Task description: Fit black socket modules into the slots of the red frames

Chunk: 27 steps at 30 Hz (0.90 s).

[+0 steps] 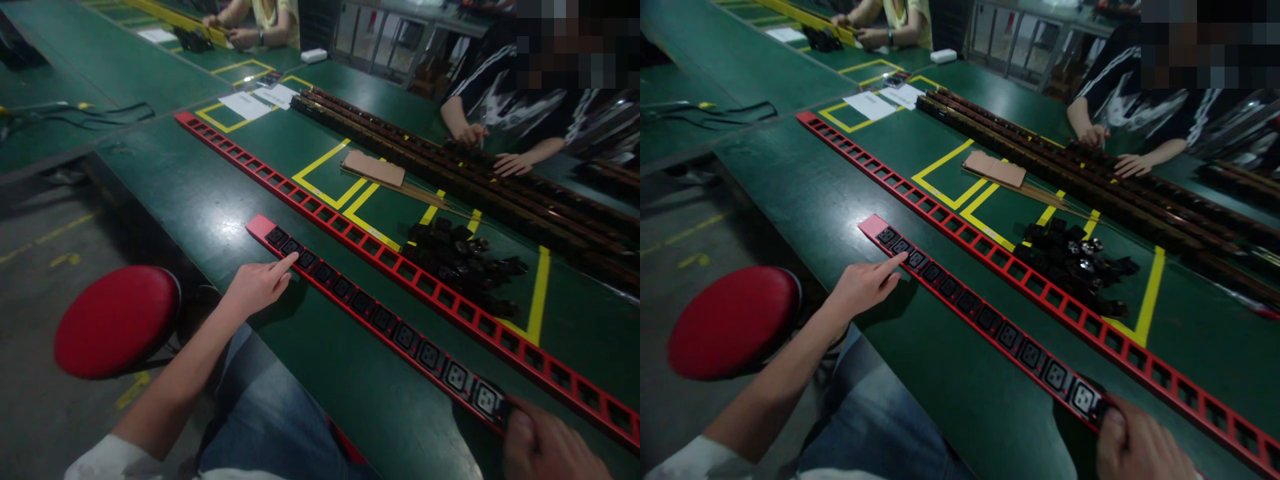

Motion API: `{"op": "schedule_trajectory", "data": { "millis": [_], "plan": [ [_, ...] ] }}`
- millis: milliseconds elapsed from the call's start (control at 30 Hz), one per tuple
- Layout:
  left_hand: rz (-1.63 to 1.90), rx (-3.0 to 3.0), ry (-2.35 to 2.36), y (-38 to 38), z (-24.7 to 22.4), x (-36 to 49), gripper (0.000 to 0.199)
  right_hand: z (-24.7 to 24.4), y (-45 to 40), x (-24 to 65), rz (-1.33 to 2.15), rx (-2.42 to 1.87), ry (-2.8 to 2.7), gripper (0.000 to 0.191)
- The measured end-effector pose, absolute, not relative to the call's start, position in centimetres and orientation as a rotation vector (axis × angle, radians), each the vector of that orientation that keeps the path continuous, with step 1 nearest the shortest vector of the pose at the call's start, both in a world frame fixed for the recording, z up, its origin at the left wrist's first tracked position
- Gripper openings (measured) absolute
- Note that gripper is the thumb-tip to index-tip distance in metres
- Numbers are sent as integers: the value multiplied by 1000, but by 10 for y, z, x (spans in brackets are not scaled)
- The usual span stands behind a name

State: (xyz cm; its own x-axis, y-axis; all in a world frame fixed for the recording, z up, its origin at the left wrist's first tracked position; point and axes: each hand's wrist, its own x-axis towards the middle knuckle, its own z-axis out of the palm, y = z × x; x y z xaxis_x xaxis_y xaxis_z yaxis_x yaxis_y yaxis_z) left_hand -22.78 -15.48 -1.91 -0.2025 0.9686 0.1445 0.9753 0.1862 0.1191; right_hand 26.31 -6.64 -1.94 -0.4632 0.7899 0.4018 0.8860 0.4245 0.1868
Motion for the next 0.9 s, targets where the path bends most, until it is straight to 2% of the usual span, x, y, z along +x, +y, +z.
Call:
{"op": "schedule_trajectory", "data": {
  "millis": [167, 400, 567, 900],
  "plan": [
    [-204, -1858, -2588, -153, -2, -190, 55, -14, -70, 252, -575, -1451, -2398, 30],
    [-235, -1728, -2630, -151, -16, -161, 65, -18, -72, 251, -540, -1506, -2353, 29],
    [-266, -1731, -2592, -153, -19, -165, 57, -20, -72, 253, -531, -1484, -2353, 29],
    [-297, -1656, -2508, -156, -21, -165, 54, -19, -71, 248, -524, -1493, -2321, 31]
  ]
}}
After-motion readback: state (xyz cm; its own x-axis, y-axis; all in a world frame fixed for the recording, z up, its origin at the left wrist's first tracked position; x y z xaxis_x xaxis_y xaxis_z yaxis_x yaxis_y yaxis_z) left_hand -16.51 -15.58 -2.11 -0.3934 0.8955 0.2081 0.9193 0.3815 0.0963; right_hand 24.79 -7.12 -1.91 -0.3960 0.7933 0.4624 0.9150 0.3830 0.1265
